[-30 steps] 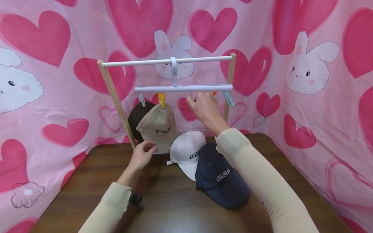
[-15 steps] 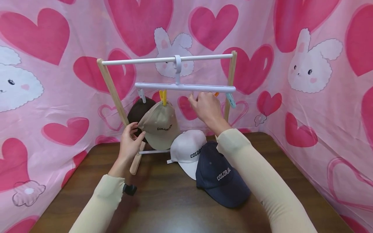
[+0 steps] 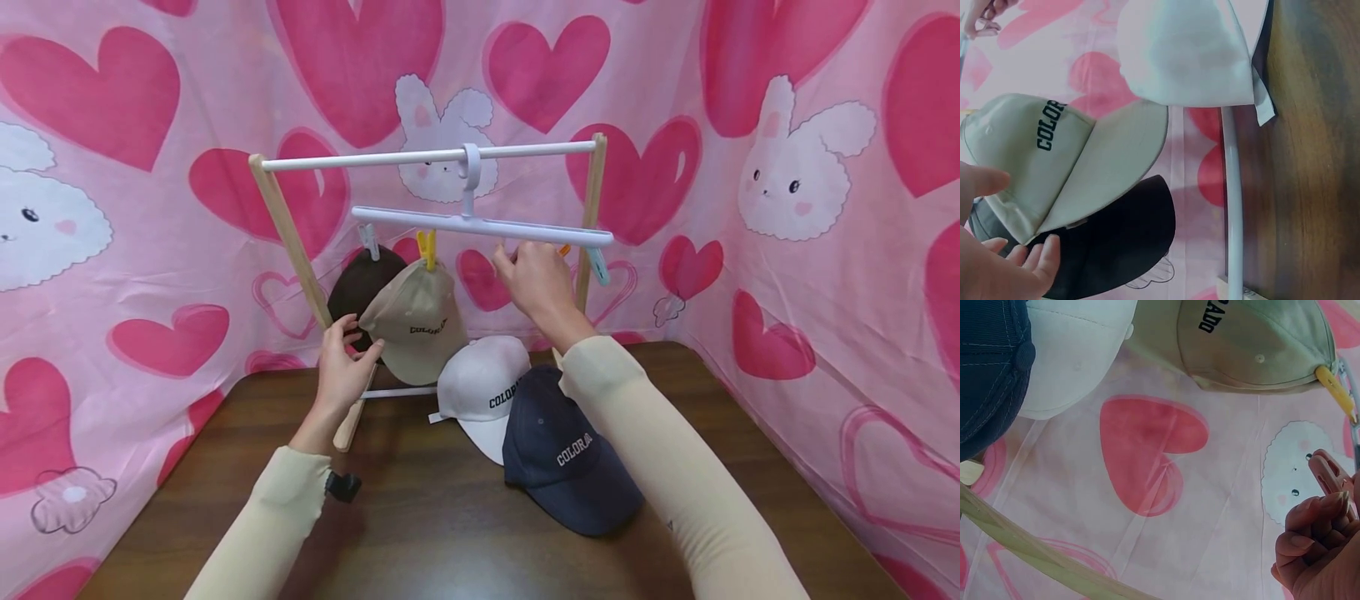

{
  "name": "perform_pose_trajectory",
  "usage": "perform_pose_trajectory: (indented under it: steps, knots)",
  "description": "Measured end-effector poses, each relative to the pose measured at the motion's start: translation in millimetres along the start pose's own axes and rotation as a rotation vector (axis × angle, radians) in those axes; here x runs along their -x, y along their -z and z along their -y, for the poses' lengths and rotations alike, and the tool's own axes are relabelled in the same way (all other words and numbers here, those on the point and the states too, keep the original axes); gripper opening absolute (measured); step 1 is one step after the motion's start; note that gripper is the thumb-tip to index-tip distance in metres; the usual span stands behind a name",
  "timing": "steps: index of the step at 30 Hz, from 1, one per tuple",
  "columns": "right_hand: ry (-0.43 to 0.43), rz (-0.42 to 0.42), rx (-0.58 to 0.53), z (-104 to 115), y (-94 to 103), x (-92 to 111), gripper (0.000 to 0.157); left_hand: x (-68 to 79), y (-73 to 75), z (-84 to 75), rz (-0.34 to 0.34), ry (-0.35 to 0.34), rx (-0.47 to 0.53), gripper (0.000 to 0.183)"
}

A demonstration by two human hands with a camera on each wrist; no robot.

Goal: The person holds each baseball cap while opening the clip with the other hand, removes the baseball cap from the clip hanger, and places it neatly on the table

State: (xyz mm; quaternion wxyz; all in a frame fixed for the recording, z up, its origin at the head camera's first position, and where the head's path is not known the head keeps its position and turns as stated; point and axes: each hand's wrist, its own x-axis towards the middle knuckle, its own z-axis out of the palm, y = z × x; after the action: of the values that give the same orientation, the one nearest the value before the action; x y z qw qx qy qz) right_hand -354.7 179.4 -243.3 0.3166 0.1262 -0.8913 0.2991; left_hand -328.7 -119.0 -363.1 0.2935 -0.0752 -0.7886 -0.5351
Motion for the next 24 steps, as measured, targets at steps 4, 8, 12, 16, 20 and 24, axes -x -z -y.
perform_pose_trajectory:
  steps: [4, 8, 12, 16, 20, 24]
  knots:
    - [-0.002, -0.005, -0.012, -2.6, -1.5, -0.6, 0.046, -2.2, 0.9, -0.6, 0.024, 0.019, -0.012, 0.058]
    - [-0.01, -0.021, -0.022, -5.8, -3.1, -2.2, 0.042, -4.9, 2.1, -0.7, 0.056, 0.019, -0.009, 0.041]
    - [-0.007, -0.032, -0.025, -7.3, -3.4, -3.1, 0.041, -5.5, 2.0, -0.2, 0.086, 0.036, 0.042, 0.03]
    - [-0.003, -0.031, -0.036, -7.2, -2.9, -2.2, 0.042, -6.3, 1.3, 2.4, 0.127, 0.072, 0.165, 0.028]
    - [-0.002, -0.022, -0.051, -7.2, -2.0, -1.9, 0.043, -7.0, 2.6, 5.9, 0.144, 0.083, 0.243, 0.026]
    - [-0.01, -0.004, -0.025, -7.9, 0.1, -2.0, 0.045, -5.5, 6.6, 6.9, 0.118, 0.064, 0.243, 0.023]
